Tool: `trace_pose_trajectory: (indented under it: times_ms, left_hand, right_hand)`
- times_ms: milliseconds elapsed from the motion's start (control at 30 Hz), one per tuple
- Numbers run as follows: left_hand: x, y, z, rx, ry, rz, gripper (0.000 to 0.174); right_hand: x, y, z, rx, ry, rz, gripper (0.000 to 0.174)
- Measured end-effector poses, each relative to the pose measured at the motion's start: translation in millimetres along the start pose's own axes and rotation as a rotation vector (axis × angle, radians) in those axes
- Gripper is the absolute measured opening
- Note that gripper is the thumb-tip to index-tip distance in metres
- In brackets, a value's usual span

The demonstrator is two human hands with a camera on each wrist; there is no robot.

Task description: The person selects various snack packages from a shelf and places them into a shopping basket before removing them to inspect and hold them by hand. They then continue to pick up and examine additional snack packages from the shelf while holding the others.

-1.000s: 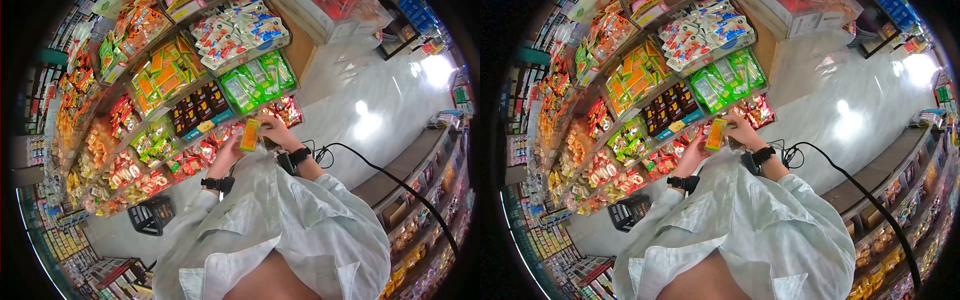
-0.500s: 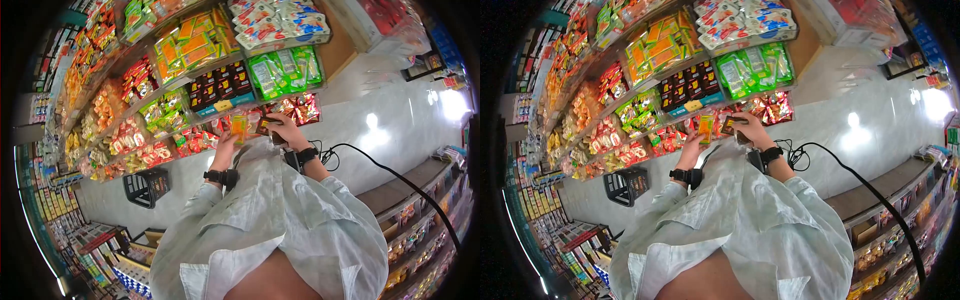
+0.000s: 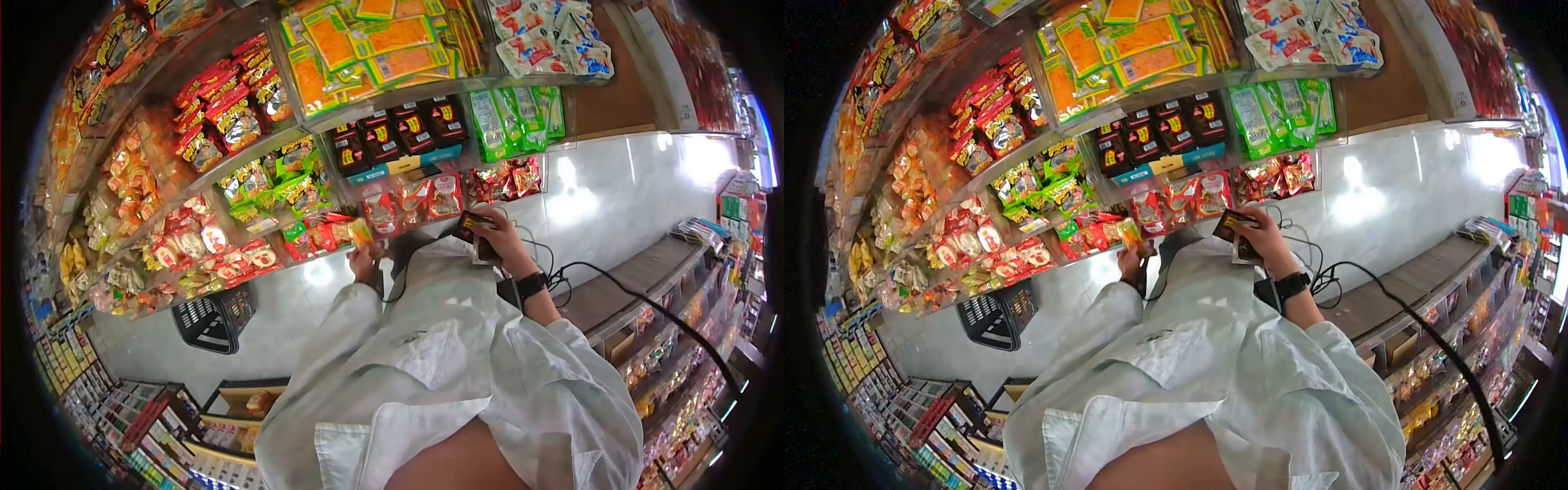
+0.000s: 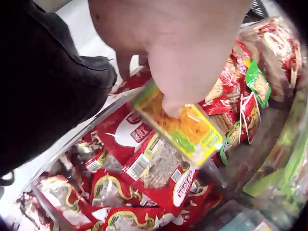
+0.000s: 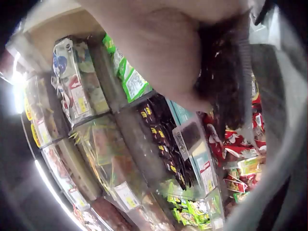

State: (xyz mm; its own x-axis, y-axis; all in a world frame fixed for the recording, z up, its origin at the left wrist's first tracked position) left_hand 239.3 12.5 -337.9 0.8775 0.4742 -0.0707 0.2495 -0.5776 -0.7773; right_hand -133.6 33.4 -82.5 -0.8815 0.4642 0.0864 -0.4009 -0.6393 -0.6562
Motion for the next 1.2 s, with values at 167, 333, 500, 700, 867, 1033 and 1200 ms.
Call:
trace_pose_trajectory:
  times_ms: [167, 333, 500, 700, 867, 1033, 1200]
  left_hand:
    - [8, -11, -43, 0.323, -0.34, 0.207, 0.033]
    - [-50, -52, -115, 0.503, -0.616, 0.244, 0.037]
    - [-123, -54, -126, 0.483, -0.79, 0.327, 0.04]
    - [-165, -32, -107, 0.409, -0.775, 0.168, 0.037]
    - [-152, -22, -94, 0.305, -0.745, 0.137, 0.04]
    - [-122, 16, -55, 0.49, -0.522, 0.011, 0.037]
    - [-133, -30, -68, 0.145, -0.512, 0.052, 0.034]
  right_hand:
    - [-28, -5, -1, -0.05, 0.178, -0.02, 0.036]
    - [-47, -15, -5, -0.055, 0.152, 0.023, 0.036]
    - [-55, -25, -5, -0.097, 0.175, 0.044, 0.036]
    - [-24, -42, 1, -0.155, 0.169, 0.021, 0.036]
    - [41, -35, -11, -0.013, 0.162, -0.006, 0.035]
    - [103, -41, -16, 0.018, 0.197, -0.054, 0.035]
    - [124, -49, -22, -0.02, 0.302, 0.009, 0.035]
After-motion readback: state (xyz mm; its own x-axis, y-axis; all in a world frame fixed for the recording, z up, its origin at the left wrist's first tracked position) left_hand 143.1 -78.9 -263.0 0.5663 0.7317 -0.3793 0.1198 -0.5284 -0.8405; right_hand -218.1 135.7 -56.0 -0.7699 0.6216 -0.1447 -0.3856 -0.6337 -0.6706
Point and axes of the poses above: each hand's wrist, its own y-axis towards the middle knuckle, its own x-axis out of the back of the hand, z = x × y, the point moved 5 cm from there along y, towards the middle knuckle, and after that the axes turned 11 degrees about -z, right-handed, at the moved point
